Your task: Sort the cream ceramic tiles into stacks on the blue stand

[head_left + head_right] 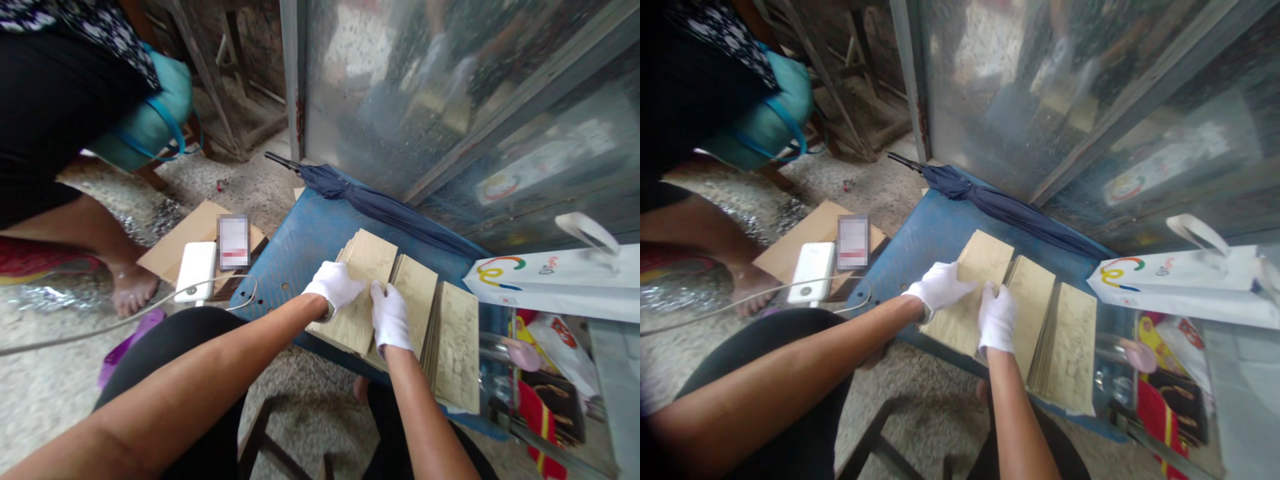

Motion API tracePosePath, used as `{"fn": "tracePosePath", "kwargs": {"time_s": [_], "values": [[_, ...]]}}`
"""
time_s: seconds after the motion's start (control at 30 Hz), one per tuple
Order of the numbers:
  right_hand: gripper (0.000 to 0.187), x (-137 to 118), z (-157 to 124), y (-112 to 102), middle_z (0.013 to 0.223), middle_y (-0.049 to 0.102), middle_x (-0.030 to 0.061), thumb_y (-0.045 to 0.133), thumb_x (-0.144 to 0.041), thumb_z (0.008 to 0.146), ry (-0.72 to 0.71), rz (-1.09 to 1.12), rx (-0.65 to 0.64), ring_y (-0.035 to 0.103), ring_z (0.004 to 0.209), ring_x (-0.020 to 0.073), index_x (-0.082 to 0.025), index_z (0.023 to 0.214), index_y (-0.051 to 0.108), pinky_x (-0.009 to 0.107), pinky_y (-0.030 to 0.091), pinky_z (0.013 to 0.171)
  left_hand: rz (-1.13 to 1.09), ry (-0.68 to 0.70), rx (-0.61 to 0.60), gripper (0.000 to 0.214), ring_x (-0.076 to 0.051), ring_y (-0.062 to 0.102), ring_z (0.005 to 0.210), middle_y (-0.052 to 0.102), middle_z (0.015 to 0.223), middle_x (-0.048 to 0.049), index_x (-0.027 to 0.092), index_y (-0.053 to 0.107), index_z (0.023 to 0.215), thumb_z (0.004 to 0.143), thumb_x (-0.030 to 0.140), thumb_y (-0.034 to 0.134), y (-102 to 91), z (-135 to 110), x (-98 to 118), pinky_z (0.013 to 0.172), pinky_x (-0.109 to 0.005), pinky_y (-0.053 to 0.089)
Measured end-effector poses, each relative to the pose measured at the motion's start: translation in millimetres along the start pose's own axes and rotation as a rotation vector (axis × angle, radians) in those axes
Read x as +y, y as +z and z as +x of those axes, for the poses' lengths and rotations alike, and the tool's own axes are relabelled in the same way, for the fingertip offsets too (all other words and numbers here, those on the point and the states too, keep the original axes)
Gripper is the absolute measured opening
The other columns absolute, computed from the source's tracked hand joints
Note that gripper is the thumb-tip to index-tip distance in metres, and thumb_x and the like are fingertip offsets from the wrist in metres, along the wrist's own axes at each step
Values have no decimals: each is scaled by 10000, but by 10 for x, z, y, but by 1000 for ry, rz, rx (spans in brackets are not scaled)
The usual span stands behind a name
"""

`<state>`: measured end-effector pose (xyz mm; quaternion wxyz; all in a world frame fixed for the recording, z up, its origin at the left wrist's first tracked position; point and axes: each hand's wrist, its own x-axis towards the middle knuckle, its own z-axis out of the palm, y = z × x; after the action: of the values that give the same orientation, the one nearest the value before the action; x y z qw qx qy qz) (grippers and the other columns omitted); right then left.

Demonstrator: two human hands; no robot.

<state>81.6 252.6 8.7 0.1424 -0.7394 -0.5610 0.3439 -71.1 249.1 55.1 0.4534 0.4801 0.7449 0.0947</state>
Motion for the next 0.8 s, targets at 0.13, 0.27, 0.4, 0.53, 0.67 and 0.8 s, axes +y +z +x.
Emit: {"fn": "tracePosePath", "kwargs": {"time_s": [0.13, 0.27, 0.4, 0.53, 0.67, 0.8], "values": [[383, -85, -19, -29, 946, 694, 149, 417, -457, 864, -13, -163, -40, 628, 901, 260, -154, 910, 646, 321, 440, 758, 171, 59, 27, 646, -337, 650, 1002, 652, 1066, -229, 64, 647, 1104, 774, 604, 515, 17, 17, -30, 805, -331, 510], [406, -133, -34, -76, 958, 681, 196, 399, -451, 879, -34, -309, -46, 614, 939, 295, -129, 910, 645, 350, 417, 787, 349, 129, 71, 652, -366, 630, 983, 608, 1052, -253, 9, 599, 1113, 793, 568, 497, 48, -23, -17, 817, -388, 508], [385, -186, -66, -107, 877, 672, 180, 381, -432, 896, -84, -409, -22, 612, 858, 281, -138, 880, 630, 336, 391, 738, 426, 144, 293, 566, -347, 608, 956, 566, 1062, -226, 46, 538, 1150, 814, 500, 497, 70, 7, 2, 744, -397, 513], [359, -325, -146, -136, 917, 663, 204, 400, -402, 925, -38, -486, -39, 614, 886, 284, -115, 911, 615, 326, 373, 729, 391, 82, 375, 600, -307, 615, 974, 549, 1145, -213, 75, 442, 1260, 836, 497, 481, 54, 107, -12, 776, -377, 508], [358, -490, -251, -265, 972, 658, 208, 419, -413, 941, 10, -457, -68, 608, 918, 280, -109, 949, 608, 323, 379, 744, 288, 62, 123, 548, -290, 641, 1012, 620, 1094, -203, 57, 482, 1187, 839, 481, 484, 42, 133, -59, 834, -336, 495], [420, -552, -282, -505, 920, 663, 123, 403, -519, 930, -40, -251, 12, 595, 837, 240, -158, 941, 616, 324, 397, 748, 247, 68, -81, 530, -311, 638, 1054, 653, 1108, -207, 61, 479, 1203, 842, 449, 489, 53, 83, -72, 853, -349, 487]]}}
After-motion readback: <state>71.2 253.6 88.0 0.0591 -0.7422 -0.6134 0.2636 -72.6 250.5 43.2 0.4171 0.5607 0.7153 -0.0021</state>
